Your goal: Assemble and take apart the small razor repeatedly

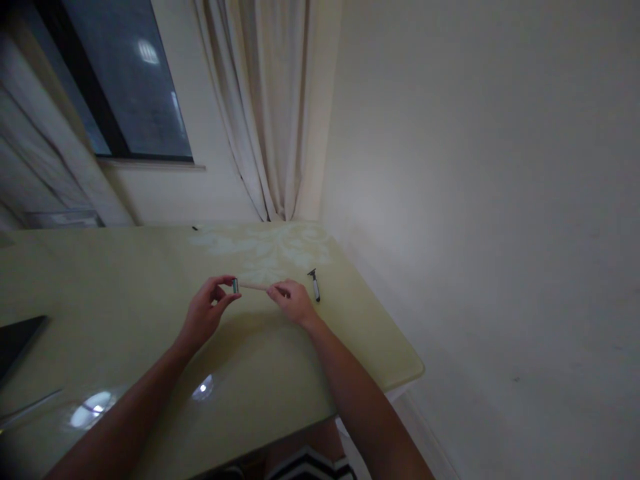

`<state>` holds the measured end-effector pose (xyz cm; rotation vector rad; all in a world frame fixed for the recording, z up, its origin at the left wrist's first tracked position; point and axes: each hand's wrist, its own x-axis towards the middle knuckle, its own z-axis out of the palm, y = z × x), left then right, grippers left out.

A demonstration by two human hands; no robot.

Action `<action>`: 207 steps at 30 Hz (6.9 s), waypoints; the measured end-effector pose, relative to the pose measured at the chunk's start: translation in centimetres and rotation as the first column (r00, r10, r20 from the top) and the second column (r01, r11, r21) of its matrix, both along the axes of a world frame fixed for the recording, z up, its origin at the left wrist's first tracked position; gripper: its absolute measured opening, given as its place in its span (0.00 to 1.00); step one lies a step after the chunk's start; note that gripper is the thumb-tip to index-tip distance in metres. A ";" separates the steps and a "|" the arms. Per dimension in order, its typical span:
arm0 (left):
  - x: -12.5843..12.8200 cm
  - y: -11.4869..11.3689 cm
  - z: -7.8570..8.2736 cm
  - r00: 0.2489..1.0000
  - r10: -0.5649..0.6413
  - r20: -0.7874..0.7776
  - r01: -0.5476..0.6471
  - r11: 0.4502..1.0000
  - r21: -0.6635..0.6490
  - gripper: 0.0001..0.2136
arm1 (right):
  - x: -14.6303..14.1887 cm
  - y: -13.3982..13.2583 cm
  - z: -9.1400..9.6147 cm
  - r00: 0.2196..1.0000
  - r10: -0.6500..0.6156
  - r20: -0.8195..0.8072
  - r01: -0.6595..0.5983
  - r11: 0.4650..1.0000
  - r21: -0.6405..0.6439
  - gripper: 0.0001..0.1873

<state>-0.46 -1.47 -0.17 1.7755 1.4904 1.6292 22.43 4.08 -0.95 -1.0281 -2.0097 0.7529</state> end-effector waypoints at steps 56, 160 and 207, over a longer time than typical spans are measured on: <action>0.5 -0.3 0.1 0.998 -0.054 0.044 0.055 0.998 -0.012 0.14 | -0.2 -0.1 0.3 0.998 -0.008 -0.064 0.000 0.992 -0.127 0.27; 9.5 10.5 -3.5 0.833 -0.465 -0.298 0.417 0.884 -0.212 0.18 | 8.8 2.6 1.0 0.593 -0.609 0.527 0.740 0.671 -0.058 0.11; 7.7 8.3 -3.3 0.872 -0.298 -0.388 0.197 0.940 -0.280 0.18 | 5.9 2.2 1.2 0.659 -0.605 0.446 0.613 0.776 0.148 0.10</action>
